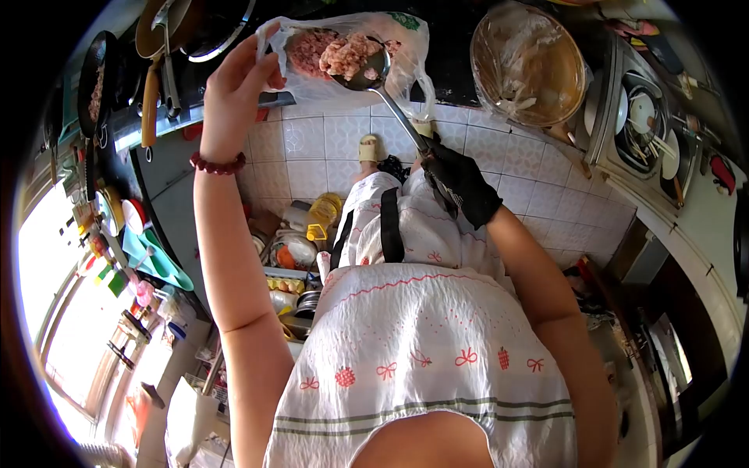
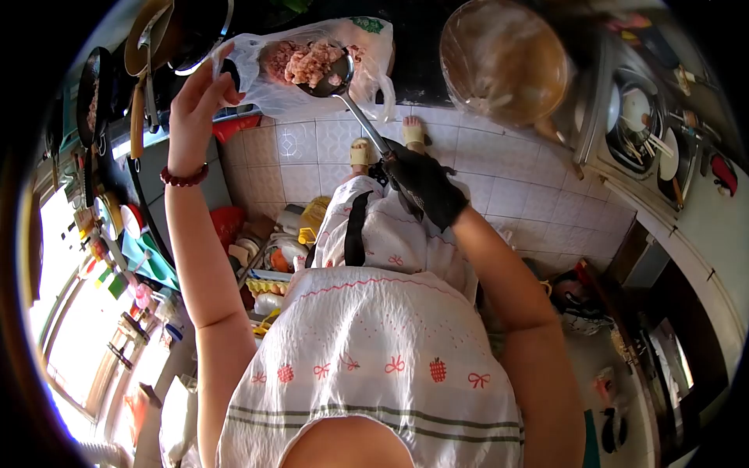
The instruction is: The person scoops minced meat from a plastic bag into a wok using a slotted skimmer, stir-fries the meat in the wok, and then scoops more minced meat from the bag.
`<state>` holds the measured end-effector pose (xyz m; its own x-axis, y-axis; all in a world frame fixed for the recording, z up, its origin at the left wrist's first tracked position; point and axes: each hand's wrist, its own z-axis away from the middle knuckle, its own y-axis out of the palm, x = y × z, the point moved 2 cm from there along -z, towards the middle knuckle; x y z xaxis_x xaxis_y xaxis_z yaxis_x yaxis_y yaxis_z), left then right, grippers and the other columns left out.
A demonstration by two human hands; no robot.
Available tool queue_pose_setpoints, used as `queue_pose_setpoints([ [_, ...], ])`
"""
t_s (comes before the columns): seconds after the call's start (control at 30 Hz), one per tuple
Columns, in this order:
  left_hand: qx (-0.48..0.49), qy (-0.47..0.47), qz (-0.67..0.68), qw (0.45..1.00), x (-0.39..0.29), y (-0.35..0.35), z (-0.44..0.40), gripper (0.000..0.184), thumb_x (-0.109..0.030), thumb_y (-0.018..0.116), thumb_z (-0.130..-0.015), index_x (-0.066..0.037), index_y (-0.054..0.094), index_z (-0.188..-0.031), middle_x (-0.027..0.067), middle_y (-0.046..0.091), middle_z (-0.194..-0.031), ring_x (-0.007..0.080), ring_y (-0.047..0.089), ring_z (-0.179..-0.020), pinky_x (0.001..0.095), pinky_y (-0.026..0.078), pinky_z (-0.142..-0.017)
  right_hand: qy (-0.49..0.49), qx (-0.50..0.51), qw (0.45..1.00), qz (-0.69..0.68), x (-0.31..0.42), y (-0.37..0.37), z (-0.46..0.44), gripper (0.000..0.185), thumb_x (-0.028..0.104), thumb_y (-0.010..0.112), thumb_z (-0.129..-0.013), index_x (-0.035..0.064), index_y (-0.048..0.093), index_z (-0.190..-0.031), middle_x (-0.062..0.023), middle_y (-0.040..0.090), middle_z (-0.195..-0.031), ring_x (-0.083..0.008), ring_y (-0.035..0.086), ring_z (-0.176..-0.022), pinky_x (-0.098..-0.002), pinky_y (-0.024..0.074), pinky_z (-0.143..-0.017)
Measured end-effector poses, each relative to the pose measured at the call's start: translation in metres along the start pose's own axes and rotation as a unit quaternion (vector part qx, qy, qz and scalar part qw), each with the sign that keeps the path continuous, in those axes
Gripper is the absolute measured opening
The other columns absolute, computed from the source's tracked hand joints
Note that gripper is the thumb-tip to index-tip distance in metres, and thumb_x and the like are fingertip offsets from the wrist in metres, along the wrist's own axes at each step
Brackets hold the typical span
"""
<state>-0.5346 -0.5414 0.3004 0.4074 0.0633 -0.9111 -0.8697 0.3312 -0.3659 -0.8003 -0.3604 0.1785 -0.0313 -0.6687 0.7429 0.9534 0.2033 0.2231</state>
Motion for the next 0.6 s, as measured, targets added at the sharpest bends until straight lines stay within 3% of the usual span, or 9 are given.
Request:
queue_pose_setpoints([
  [0.2, -0.023, 0.031, 0.003, 0.999, 0.020, -0.014, 0.004, 0.036, -0.015, 0.060, -0.086, 0.000, 0.056, -0.118, 0.0043, 0.064, -0.087, 0.0093, 0.059, -0.078, 0.0230, 0.048, -0.074, -0.006, -0.065, 0.991, -0.113, -0.009, 0.055, 0.043, 0.032, 0.015, 0.052, -0.092, 0.0036, 0.052, -0.121, 0.0020, 0.053, -0.075, -0.0052, 0.049, -0.063, -0.0202, 0.0409, -0.057],
  [0.3, -0.031, 0.042, -0.078, 0.996, 0.025, -0.020, 0.007, 0.040, -0.017, 0.064, -0.082, 0.002, 0.056, -0.116, 0.0060, 0.065, -0.088, 0.0106, 0.060, -0.081, 0.0236, 0.047, -0.075, 0.011, -0.111, 0.977, -0.180, -0.032, 0.085, 0.073, 0.026, 0.013, 0.052, -0.092, 0.0045, 0.054, -0.116, 0.0012, 0.053, -0.074, -0.0062, 0.050, -0.063, -0.0206, 0.0412, -0.056],
  [0.33, -0.047, 0.058, -0.141, 0.987, 0.016, -0.016, 0.010, 0.043, -0.018, 0.067, -0.079, 0.003, 0.056, -0.115, 0.0069, 0.066, -0.088, 0.0124, 0.062, -0.083, 0.0248, 0.048, -0.074, 0.014, -0.102, 0.975, -0.196, -0.038, 0.089, 0.088, 0.043, 0.010, 0.054, -0.090, 0.0073, 0.045, -0.132, 0.0025, 0.054, -0.080, -0.0037, 0.048, -0.067, -0.0191, 0.0412, -0.059],
  [0.43, -0.090, 0.156, -0.096, 0.979, 0.015, 0.000, 0.020, 0.049, -0.021, 0.069, -0.078, -0.001, 0.051, -0.119, 0.0123, 0.055, -0.111, 0.0205, 0.055, -0.101, 0.0321, 0.045, -0.084, 0.042, -0.175, 0.955, -0.237, -0.049, 0.112, 0.129, 0.041, 0.011, 0.053, -0.091, 0.0065, 0.046, -0.130, 0.0024, 0.054, -0.081, -0.0046, 0.048, -0.068, -0.0197, 0.0415, -0.059],
  [0.47, -0.116, 0.159, -0.123, 0.973, 0.000, 0.011, 0.028, 0.052, -0.022, 0.070, -0.077, -0.002, 0.049, -0.121, 0.0135, 0.048, -0.117, 0.0234, 0.049, -0.107, 0.0358, 0.040, -0.091, 0.039, -0.192, 0.950, -0.242, -0.049, 0.116, 0.147, 0.040, 0.011, 0.053, -0.091, 0.0062, 0.047, -0.130, 0.0021, 0.054, -0.081, -0.0048, 0.049, -0.069, -0.0198, 0.0416, -0.060],
  [0.53, -0.169, 0.244, -0.176, 0.939, -0.016, 0.038, 0.043, 0.049, -0.017, 0.064, -0.083, -0.003, 0.046, -0.126, 0.0114, 0.048, -0.123, 0.0226, 0.042, -0.118, 0.0386, 0.032, -0.099, 0.033, -0.236, 0.937, -0.255, -0.047, 0.120, 0.184, 0.038, 0.012, 0.053, -0.091, 0.0054, 0.047, -0.129, 0.0017, 0.054, -0.080, -0.0052, 0.049, -0.070, -0.0199, 0.0418, -0.061],
  [0.6, -0.187, 0.319, -0.208, 0.906, -0.040, 0.079, 0.060, 0.051, -0.015, 0.063, -0.082, -0.001, 0.044, -0.126, 0.0140, 0.042, -0.126, 0.0278, 0.034, -0.122, 0.0412, 0.027, -0.101, -0.005, -0.276, 0.898, -0.343, -0.056, 0.117, 0.218, 0.040, 0.014, 0.050, -0.091, 0.0084, 0.044, -0.130, -0.0016, 0.051, -0.073, -0.0095, 0.045, -0.053, -0.0233, 0.0385, -0.046],
])
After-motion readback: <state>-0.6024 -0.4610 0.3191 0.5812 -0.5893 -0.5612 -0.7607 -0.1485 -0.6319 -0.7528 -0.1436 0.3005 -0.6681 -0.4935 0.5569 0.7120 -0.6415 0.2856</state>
